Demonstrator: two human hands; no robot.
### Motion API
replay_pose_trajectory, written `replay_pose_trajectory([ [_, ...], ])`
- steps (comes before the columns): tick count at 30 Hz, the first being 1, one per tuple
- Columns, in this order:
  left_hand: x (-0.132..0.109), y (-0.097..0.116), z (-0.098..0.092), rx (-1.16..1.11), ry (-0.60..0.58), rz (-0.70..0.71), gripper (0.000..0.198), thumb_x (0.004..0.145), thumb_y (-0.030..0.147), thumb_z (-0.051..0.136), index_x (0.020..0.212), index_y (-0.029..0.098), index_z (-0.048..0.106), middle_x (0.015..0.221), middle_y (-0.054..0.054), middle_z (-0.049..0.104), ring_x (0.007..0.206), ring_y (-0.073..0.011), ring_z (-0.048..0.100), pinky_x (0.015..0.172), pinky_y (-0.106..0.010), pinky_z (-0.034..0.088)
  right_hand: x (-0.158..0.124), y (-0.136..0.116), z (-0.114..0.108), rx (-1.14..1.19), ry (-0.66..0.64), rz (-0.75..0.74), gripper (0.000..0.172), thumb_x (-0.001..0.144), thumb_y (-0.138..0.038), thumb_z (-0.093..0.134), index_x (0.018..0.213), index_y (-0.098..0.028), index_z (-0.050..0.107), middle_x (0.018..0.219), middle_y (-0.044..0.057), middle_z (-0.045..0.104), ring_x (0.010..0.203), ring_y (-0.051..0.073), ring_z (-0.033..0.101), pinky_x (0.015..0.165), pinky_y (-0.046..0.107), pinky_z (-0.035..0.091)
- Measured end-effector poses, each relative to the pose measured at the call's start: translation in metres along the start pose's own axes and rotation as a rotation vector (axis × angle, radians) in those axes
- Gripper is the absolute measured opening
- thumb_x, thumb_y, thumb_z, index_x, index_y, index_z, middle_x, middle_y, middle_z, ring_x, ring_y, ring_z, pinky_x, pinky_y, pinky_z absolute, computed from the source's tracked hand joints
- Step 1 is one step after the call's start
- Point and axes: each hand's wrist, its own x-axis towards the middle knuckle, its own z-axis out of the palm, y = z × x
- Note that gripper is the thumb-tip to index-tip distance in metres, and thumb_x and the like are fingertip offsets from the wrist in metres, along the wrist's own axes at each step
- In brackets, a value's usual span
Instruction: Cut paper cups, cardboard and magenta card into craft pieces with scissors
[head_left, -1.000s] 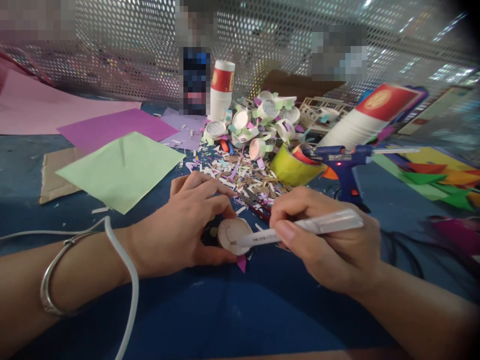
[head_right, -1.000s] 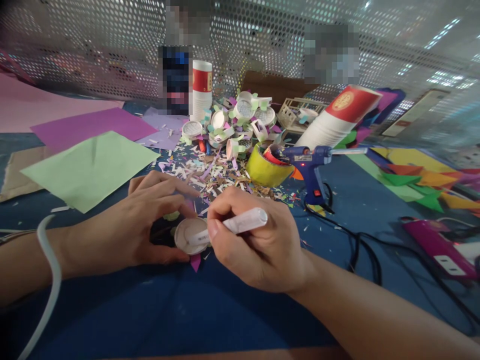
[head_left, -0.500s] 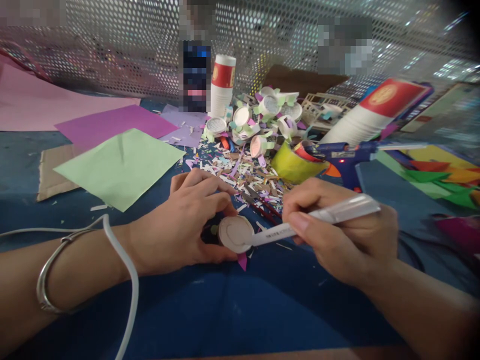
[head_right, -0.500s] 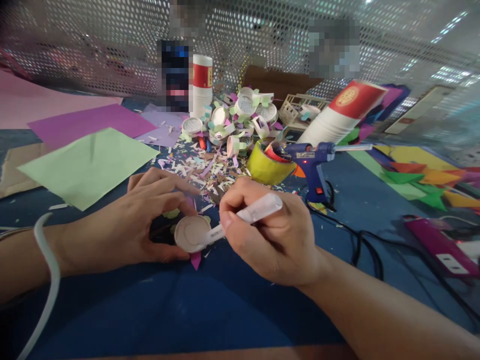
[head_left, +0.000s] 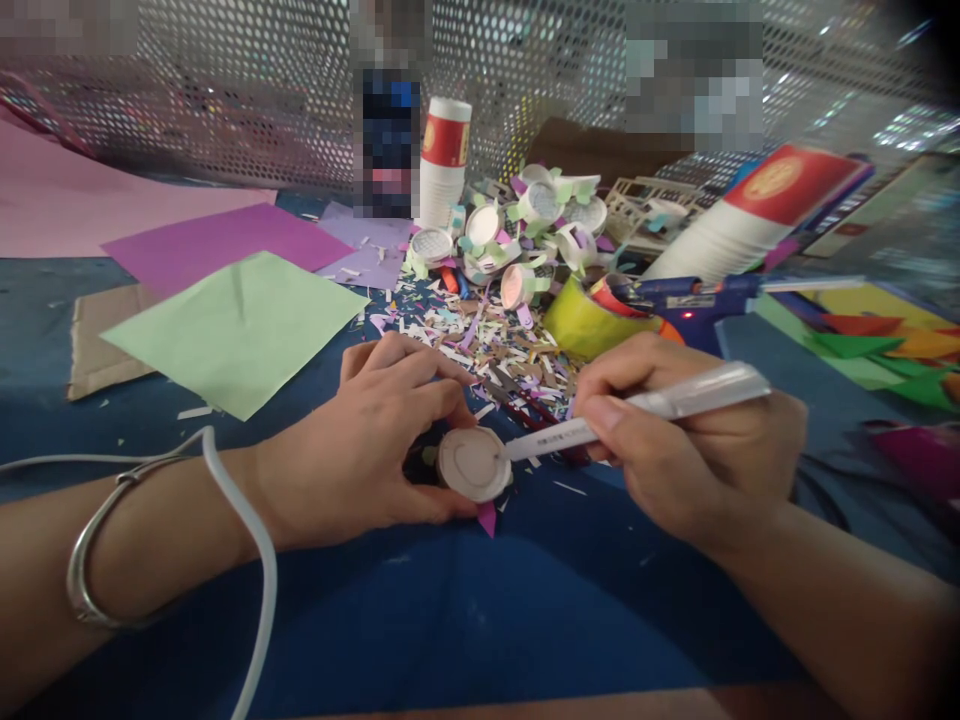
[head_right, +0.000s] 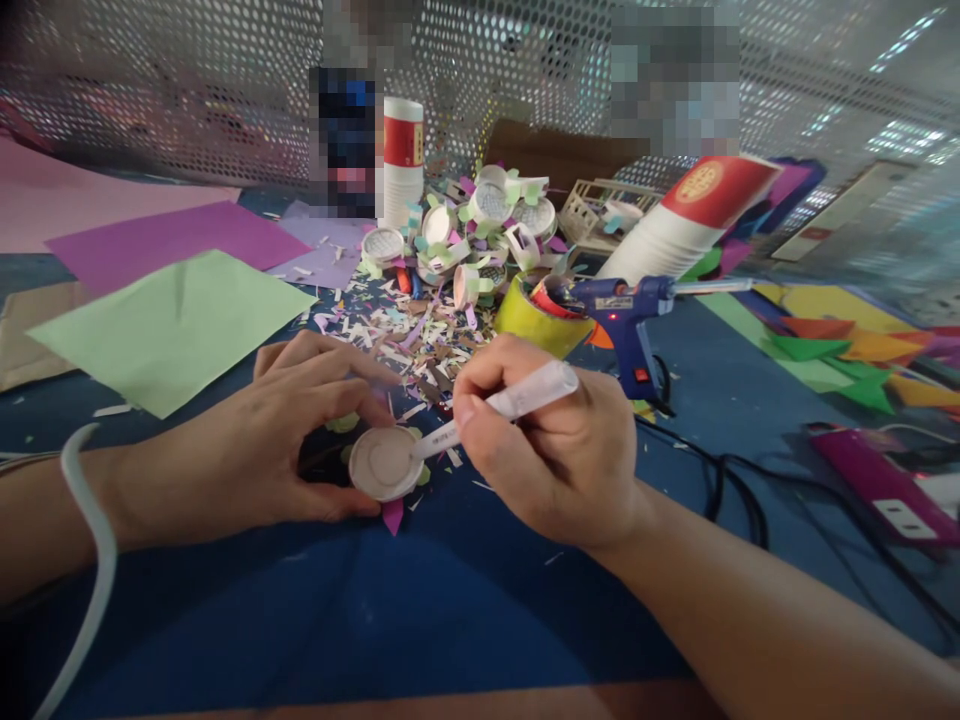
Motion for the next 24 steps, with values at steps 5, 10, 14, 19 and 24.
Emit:
replay_pose_trajectory([
  [5, 0.001, 0.001, -0.001, -0.01, -0.013, -0.002, 0.042, 0.071, 0.053, 0.08, 0.098, 0.024, 0.066, 0.122, -0.005, 0.061, 0.116, -0.0301, 0.045, 0.099, -0.048, 0.032, 0.0, -0.001, 0.004, -0.027, 0.025, -0.048, 0.014, 0.088, -0.013, 0.059, 0.078, -0.021, 0.063, 0.066, -0.001, 0.062, 0.051, 0.013, 0.055, 0.047, 0.029, 0.039],
  [10, 0.001, 0.0, -0.001, -0.017, -0.013, -0.001, 0.042, 0.07, 0.052, 0.081, 0.098, 0.024, 0.066, 0.121, -0.005, 0.061, 0.115, -0.0305, 0.046, 0.097, -0.048, 0.032, 0.001, -0.006, 0.008, -0.052, 0.041, -0.044, 0.014, 0.089, -0.014, 0.057, 0.079, -0.023, 0.062, 0.066, -0.001, 0.062, 0.052, 0.014, 0.056, 0.048, 0.03, 0.041],
  [14, 0.001, -0.001, -0.002, -0.024, -0.015, 0.005, 0.042, 0.071, 0.052, 0.081, 0.099, 0.024, 0.066, 0.12, -0.004, 0.061, 0.114, -0.0304, 0.046, 0.097, -0.048, 0.032, 0.001, -0.009, 0.012, -0.018, 0.022, -0.048, 0.013, 0.088, -0.013, 0.057, 0.082, -0.024, 0.063, 0.068, -0.001, 0.063, 0.053, 0.014, 0.056, 0.05, 0.03, 0.042],
  [19, 0.0, -0.001, -0.001, -0.017, -0.008, 0.009, 0.043, 0.07, 0.053, 0.081, 0.098, 0.024, 0.066, 0.119, -0.004, 0.061, 0.113, -0.03, 0.047, 0.095, -0.047, 0.033, 0.003, -0.011, 0.014, 0.009, 0.011, -0.089, 0.012, 0.087, -0.013, 0.059, 0.082, -0.023, 0.063, 0.068, -0.001, 0.062, 0.053, 0.013, 0.055, 0.051, 0.029, 0.043],
  [24, 0.0, -0.001, 0.0, -0.018, 0.0, 0.018, 0.042, 0.07, 0.052, 0.082, 0.099, 0.025, 0.066, 0.119, -0.004, 0.061, 0.113, -0.0295, 0.047, 0.095, -0.047, 0.033, 0.002, -0.01, 0.014, 0.013, 0.021, -0.092, 0.013, 0.089, -0.014, 0.058, 0.081, -0.023, 0.063, 0.068, 0.0, 0.063, 0.053, 0.014, 0.056, 0.05, 0.03, 0.043],
])
